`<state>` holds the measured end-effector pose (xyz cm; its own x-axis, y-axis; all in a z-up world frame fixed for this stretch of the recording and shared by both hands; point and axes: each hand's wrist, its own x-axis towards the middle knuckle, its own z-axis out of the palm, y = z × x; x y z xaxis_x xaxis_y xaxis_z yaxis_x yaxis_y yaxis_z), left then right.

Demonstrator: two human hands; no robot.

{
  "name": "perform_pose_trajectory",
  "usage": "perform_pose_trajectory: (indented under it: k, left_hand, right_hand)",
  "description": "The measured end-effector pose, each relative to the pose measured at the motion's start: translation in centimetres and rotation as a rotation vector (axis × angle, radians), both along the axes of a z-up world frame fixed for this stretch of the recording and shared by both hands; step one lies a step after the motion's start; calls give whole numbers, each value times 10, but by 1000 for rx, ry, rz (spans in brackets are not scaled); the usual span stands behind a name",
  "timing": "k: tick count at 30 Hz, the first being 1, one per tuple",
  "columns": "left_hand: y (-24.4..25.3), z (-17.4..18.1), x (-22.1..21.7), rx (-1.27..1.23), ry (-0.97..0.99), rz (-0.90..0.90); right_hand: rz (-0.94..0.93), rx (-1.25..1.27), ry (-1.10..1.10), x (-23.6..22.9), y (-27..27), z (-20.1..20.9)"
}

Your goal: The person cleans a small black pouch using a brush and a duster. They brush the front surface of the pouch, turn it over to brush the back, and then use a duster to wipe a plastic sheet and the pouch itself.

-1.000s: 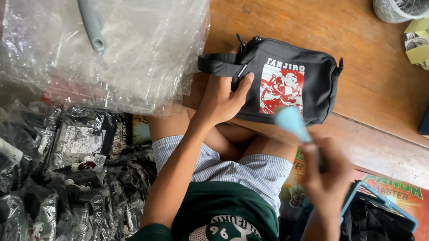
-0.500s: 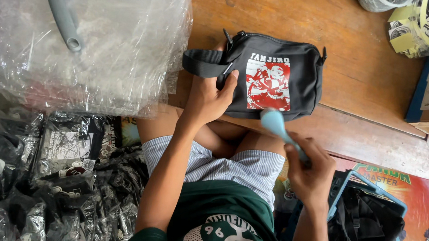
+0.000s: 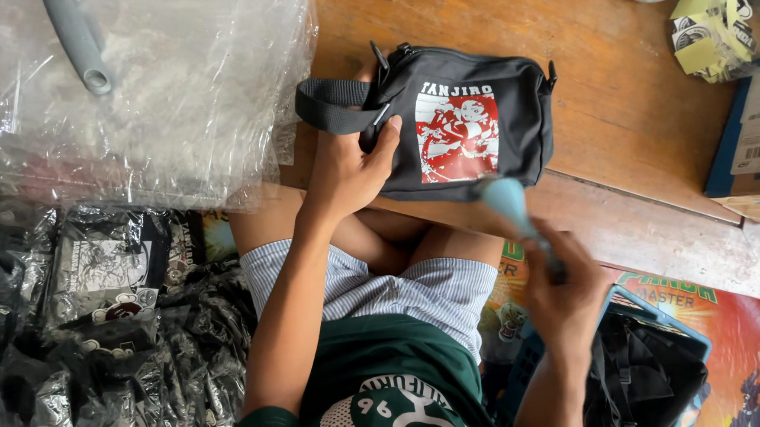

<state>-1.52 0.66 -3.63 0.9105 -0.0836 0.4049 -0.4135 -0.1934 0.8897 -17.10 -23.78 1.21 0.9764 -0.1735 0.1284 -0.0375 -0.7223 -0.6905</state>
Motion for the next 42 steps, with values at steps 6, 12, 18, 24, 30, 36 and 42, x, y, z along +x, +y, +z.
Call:
perform_pose_trajectory:
  k: [6,12,18,24,30,36,42]
  left_hand:
    - [1,3,1,-26,1,-5]
    - [1,2,-1,13,32,-3]
    - [4,2,-2,-55,-14,-60]
    - [2,-2,-1,-45,-14,-46]
    - [2,1,-1,-20,-36,-38]
    - [0,0,-1,-35,-28,-26]
    - [1,0,-3,-75,7,-50]
  right_hand:
    - [-303,-254,-194,-5,-25,6]
    - [131,-51,-68,-9,-4,7]
    - [-53,-265,-156,1,-27,7]
    - [-72,-24,-146,2,-16,9]
    - [-177,-34,-141,13,-13,0]
    - [-141,6,-165,13,1,9]
    - [-167,-66,-87,23,14,9]
